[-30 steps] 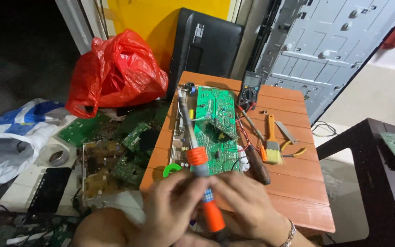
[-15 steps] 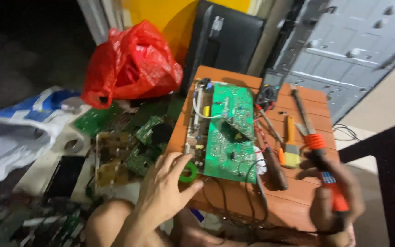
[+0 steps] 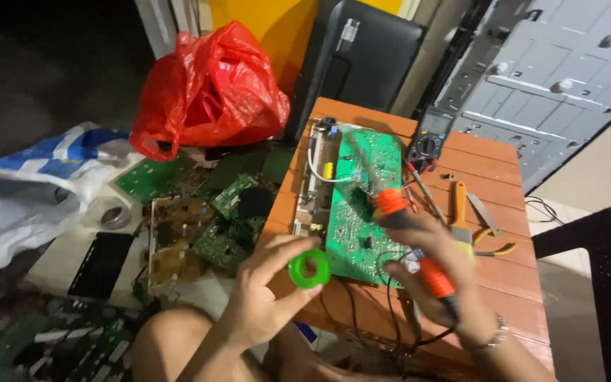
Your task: The person works on a green circuit board placed on a wooden table, using a soldering iron to apply solder to various points on the board. They also use a multimeter to test connections and handle a roll of solder wire.
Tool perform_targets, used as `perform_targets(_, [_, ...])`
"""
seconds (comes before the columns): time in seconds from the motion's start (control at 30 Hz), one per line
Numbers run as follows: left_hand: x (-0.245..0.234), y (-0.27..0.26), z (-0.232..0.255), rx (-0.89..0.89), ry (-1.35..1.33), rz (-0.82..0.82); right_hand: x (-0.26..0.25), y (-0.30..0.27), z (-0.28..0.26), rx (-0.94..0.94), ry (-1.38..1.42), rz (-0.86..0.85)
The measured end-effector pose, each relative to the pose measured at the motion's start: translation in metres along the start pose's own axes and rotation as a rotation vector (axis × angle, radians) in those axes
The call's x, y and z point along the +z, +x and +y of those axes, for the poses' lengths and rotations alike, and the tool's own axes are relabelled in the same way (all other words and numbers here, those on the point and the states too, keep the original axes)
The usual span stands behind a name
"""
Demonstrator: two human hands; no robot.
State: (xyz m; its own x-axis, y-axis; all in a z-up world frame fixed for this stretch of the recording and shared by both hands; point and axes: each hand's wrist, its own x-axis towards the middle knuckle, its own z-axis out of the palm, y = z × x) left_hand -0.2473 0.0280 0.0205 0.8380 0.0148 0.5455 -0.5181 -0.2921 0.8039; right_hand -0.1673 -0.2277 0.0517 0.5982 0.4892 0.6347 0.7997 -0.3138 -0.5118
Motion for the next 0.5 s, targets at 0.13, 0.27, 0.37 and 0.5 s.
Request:
perform_targets(0.13, [0.013, 0.015, 0.013, 0.029, -0.023, -0.067, 0.014, 0.008, -0.003, -0.107, -0.113, -0.025])
perform_targets(0.27, [0.024, 0.021, 0.014, 0.044, 0.034, -0.046, 0.015, 0.016, -0.005, -0.142, -0.118, -0.004])
perform_targets(0.37, [0.028, 0.034, 0.009, 0.081, 0.059, 0.069, 0.006, 0.008, 0.008, -0.116, -0.142, -0.003])
perform_targets(0.5, [0.035, 0.058, 0.001, 0.030, 0.146, 0.075, -0.003, -0.003, 0.040, -0.075, -0.191, 0.011])
